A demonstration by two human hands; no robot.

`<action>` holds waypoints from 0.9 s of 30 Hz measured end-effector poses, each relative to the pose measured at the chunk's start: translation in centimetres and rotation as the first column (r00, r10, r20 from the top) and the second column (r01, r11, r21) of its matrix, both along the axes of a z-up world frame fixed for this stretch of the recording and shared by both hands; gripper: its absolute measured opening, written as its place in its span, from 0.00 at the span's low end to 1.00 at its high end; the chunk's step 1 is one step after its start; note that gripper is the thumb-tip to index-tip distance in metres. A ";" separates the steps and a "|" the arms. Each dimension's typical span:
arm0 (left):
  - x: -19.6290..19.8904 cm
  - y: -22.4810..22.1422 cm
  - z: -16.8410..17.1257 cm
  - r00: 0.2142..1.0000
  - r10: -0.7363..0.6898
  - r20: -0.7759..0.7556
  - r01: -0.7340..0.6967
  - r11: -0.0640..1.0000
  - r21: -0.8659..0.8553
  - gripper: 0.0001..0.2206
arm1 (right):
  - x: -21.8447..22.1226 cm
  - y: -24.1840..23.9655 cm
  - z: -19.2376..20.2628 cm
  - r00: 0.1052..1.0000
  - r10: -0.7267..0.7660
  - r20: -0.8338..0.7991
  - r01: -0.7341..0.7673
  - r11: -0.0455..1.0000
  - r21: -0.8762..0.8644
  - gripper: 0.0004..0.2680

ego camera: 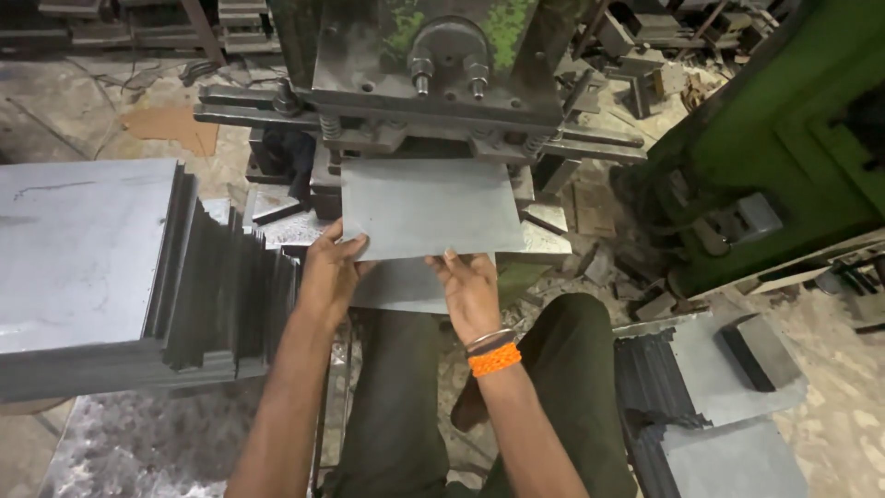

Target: The person feeds metal sheets into a stamping press machine and stacks the processed plates.

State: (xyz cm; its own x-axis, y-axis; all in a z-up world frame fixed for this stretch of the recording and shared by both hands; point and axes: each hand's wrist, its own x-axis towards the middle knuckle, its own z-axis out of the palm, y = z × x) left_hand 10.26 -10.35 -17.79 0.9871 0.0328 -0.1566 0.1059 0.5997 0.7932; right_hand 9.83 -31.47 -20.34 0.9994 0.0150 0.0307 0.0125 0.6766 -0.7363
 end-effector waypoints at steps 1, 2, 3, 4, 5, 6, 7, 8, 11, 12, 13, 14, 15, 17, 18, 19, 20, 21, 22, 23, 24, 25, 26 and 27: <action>0.1 0.1 0.1 1.000 -0.006 0.009 0.006 1.000 -0.004 0.20 | 0.5 -0.2 -1.6 0.999 0.005 0.047 -0.007 0.999 0.050 0.02; 0.2 0.3 0.2 1.000 -0.013 0.019 0.013 1.000 -0.008 0.20 | 1.0 -0.5 -3.2 0.996 0.008 0.093 -0.017 0.995 0.101 0.06; 0.5 0.4 -0.2 1.000 -0.009 0.020 0.009 1.000 -0.009 0.20 | 0.7 0.1 -1.6 0.995 0.011 0.095 -0.021 0.995 0.100 0.06; 0.9 0.5 -0.6 0.999 -0.013 0.049 0.016 0.999 -0.048 0.19 | 0.4 0.6 -0.1 0.998 -0.010 0.064 0.007 0.999 0.050 0.02; 1.3 0.6 -1.0 0.997 -0.018 0.077 0.025 0.996 -0.087 0.18 | 0.1 1.1 1.5 0.999 -0.034 0.034 0.034 0.999 -0.001 0.03; 1.5 0.6 -0.9 0.997 -0.016 0.079 0.023 0.996 -0.088 0.18 | 0.4 1.4 1.4 0.999 -0.033 0.036 0.033 0.999 -0.002 0.03; 1.7 0.6 -0.9 0.995 -0.010 0.102 0.030 0.982 -0.189 0.19 | 0.7 1.7 1.3 0.998 -0.068 0.019 0.069 0.997 -0.033 0.03; 1.9 0.6 -1.0 0.992 -0.002 0.124 0.038 0.957 -0.288 0.21 | 1.0 2.0 1.2 0.995 -0.104 0.002 0.104 0.993 -0.064 0.04; 1.9 0.5 -1.8 0.988 0.018 0.155 0.053 0.895 -0.442 0.27 | 2.5 3.7 4.4 0.959 -0.218 -0.180 0.175 0.958 -0.228 0.05; 1.1 0.1 -1.3 0.989 0.021 0.149 0.048 0.895 -0.444 0.27 | 4.3 3.9 4.1 0.959 -0.216 -0.185 0.171 0.958 -0.230 0.05; 0.4 -0.1 -0.8 0.992 0.031 0.125 0.020 0.921 -0.389 0.28 | 6.0 4.1 3.9 0.959 -0.231 -0.165 0.189 0.953 -0.237 0.06; -0.3 -0.3 -0.2 0.994 0.043 0.101 -0.007 0.944 -0.331 0.29 | 7.7 4.4 3.6 0.959 -0.245 -0.144 0.206 0.948 -0.244 0.07; -0.9 -0.3 -1.0 0.994 0.046 0.101 -0.010 0.944 -0.329 0.29 | 9.8 4.7 3.3 0.959 -0.242 -0.145 0.203 0.949 -0.242 0.07; -1.9 -0.2 -2.5 0.988 0.148 0.039 -0.138 0.971 -0.196 0.28 | 14.0 5.2 2.6 0.940 -0.258 -0.224 0.192 0.941 -0.279 0.05; -2.5 -0.3 -3.6 0.988 0.151 0.040 -0.141 0.971 -0.195 0.28 | 15.0 5.7 2.6 0.941 -0.255 -0.224 0.190 0.942 -0.278 0.05; -3.0 -0.4 -4.7 0.974 0.226 0.032 -0.218 0.961 -0.169 0.27 | 16.0 6.2 2.5 0.915 -0.305 -0.264 0.221 0.927 -0.303 0.04; -3.6 -0.5 -5.8 0.954 0.300 0.026 -0.294 0.945 -0.141 0.26 | 17.1 6.6 2.5 0.885 -0.354 -0.302 0.251 0.910 -0.329 0.03; -4.1 -0.9 -6.1 0.953 0.302 0.023 -0.296 0.945 -0.142 0.26 | 17.2 6.9 2.7 0.885 -0.352 -0.304 0.248 0.910 -0.331 0.03; -4.5 -1.4 -6.5 0.935 0.356 -0.007 -0.354 0.929 -0.107 0.24 | 17.3 7.1 2.9 0.847 -0.418 -0.329 0.296 0.884 -0.361 0.04; -5.0 -1.9 -6.8 0.912 0.408 -0.035 -0.410 0.910 -0.070 0.23 | 17.4 7.4 3.1 0.804 -0.481 -0.350 0.341 0.854 -0.392 0.05; -5.5 -2.8 -6.3 0.911 0.410 -0.038 -0.411 0.909 -0.071 0.23 | 17.6 7.2 3.0 0.804 -0.480 -0.351 0.338 0.854 -0.394 0.05; -5.8 -3.7 -5.8 0.910 0.412 -0.044 -0.414 0.909 -0.044 0.22 | 17.8 7.1 2.9 0.780 -0.515 -0.355 0.361 0.834 -0.418 0.06; -6.2 -4.5 -5.2 0.908 0.415 -0.050 -0.416 0.909 -0.016 0.20 | 18.1 7.0 2.9 0.755 -0.550 -0.357 0.382 0.812 -0.442 0.06; -6.3 -5.3 -5.7 0.909 0.415 -0.048 -0.416 0.909 -0.012 0.20 | 18.0 7.2 3.0 0.755 -0.549 -0.360 0.383 0.814 -0.438 0.06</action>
